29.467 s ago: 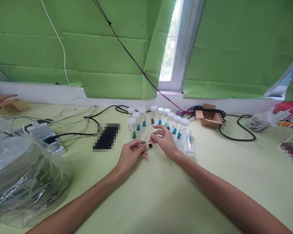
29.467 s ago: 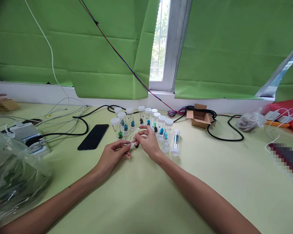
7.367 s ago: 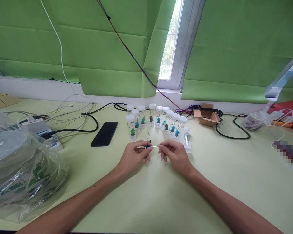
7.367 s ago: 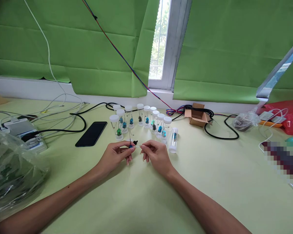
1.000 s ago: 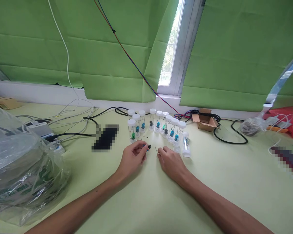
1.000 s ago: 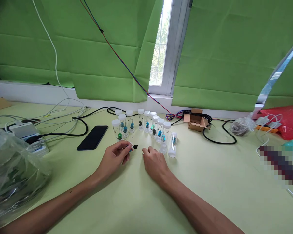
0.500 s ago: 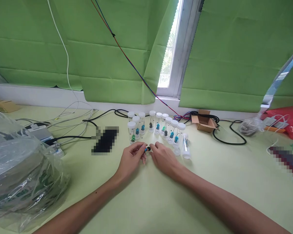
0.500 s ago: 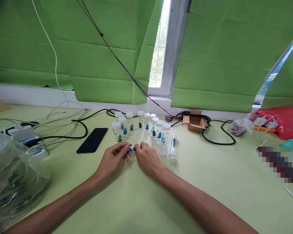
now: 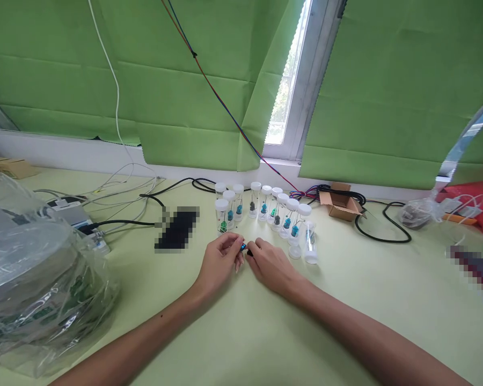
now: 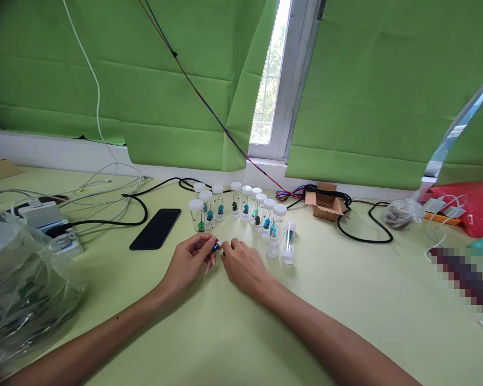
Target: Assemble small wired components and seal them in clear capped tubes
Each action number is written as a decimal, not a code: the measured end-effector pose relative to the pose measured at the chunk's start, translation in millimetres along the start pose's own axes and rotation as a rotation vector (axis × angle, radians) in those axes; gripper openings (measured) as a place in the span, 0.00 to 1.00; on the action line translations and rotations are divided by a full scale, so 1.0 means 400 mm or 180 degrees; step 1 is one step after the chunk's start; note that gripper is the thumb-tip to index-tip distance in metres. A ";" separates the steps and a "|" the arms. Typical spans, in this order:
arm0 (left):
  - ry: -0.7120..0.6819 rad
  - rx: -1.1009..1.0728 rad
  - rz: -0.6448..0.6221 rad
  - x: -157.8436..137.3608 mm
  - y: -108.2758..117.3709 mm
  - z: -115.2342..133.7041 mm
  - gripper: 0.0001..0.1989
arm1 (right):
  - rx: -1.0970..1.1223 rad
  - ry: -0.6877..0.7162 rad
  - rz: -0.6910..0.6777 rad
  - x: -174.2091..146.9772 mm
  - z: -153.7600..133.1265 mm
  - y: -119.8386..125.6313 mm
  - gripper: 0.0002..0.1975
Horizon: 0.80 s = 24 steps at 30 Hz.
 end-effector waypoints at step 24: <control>-0.0074 0.0087 0.0066 0.006 0.006 -0.005 0.15 | 0.1038 0.0423 0.0535 -0.056 -0.019 0.023 0.09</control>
Point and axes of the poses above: each hand's wrist, its own x-axis towards the middle knuckle, its own y-axis out of the back of the hand, z = x × y, the point moved 7 cm from there along x, towards the middle knuckle, and after that the axes turned 15 degrees about y, right-handed, at the moved point
